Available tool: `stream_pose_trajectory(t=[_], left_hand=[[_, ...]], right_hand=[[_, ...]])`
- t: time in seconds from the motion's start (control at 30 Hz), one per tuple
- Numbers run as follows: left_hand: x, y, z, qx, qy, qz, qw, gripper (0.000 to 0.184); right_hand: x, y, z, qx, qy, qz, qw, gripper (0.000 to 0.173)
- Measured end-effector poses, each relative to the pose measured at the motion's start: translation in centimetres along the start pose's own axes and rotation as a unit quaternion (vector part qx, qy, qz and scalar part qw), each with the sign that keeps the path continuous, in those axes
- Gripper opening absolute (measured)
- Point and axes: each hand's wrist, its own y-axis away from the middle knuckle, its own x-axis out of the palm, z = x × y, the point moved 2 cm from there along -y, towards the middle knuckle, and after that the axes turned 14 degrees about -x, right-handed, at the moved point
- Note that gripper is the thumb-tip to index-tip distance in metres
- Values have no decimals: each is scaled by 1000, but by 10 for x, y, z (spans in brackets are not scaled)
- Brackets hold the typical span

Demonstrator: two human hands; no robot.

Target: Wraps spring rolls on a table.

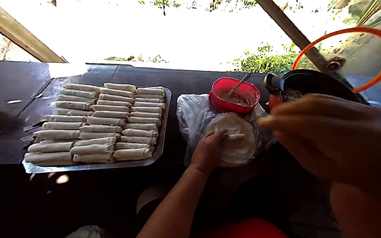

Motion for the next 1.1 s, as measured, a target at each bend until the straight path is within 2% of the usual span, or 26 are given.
stream_pose_trajectory(t=[0.03, 0.13, 0.17, 0.27, 0.4, 0.47, 0.53, 0.63, 0.73, 0.83, 0.97, 1.1], left_hand=[[1, 0, 1, 2, -1, -3, 1000, 29], [0, -1, 1, -5, -9, -2, 1000, 30], [-1, -1, 1, -11, -14, 3, 1000, 30], [-2, -2, -1, -27, -23, 15, 999, 30], [-1, -3, -2, -39, -21, 28, 999, 30], [-1, -3, -3, -41, -21, 28, 999, 29], [0, -3, -3, -44, -22, 27, 998, 29], [1, -3, -2, -38, -23, 22, 999, 28], [2, -3, -2, -38, -25, 25, 999, 29], [2, -2, 0, -44, -22, 26, 998, 30], [1, -2, -2, -43, -23, 24, 998, 31], [0, -2, 0, -45, -24, 28, 998, 32]], right_hand=[[20, -8, -34, 21, 32, 36, 999, 27], [85, -16, -113, 204, 13, 149, 967, 27], [104, -15, -132, 232, 3, 174, 957, 29], [147, -15, -163, 242, 16, 262, 934, 43], [165, -22, -177, 323, 3, 363, 874, 75], [166, -21, -181, 357, -21, 366, 859, 83], [162, -16, -183, 376, -53, 330, 864, 80], [150, -8, -182, 384, -135, 194, 893, 81], [144, 3, -179, 407, -235, 83, 879, 92], [141, 11, -174, 424, -224, 71, 875, 93], [138, 18, -167, 438, -168, 124, 874, 84], [133, 24, -158, 437, -170, 90, 879, 83]])
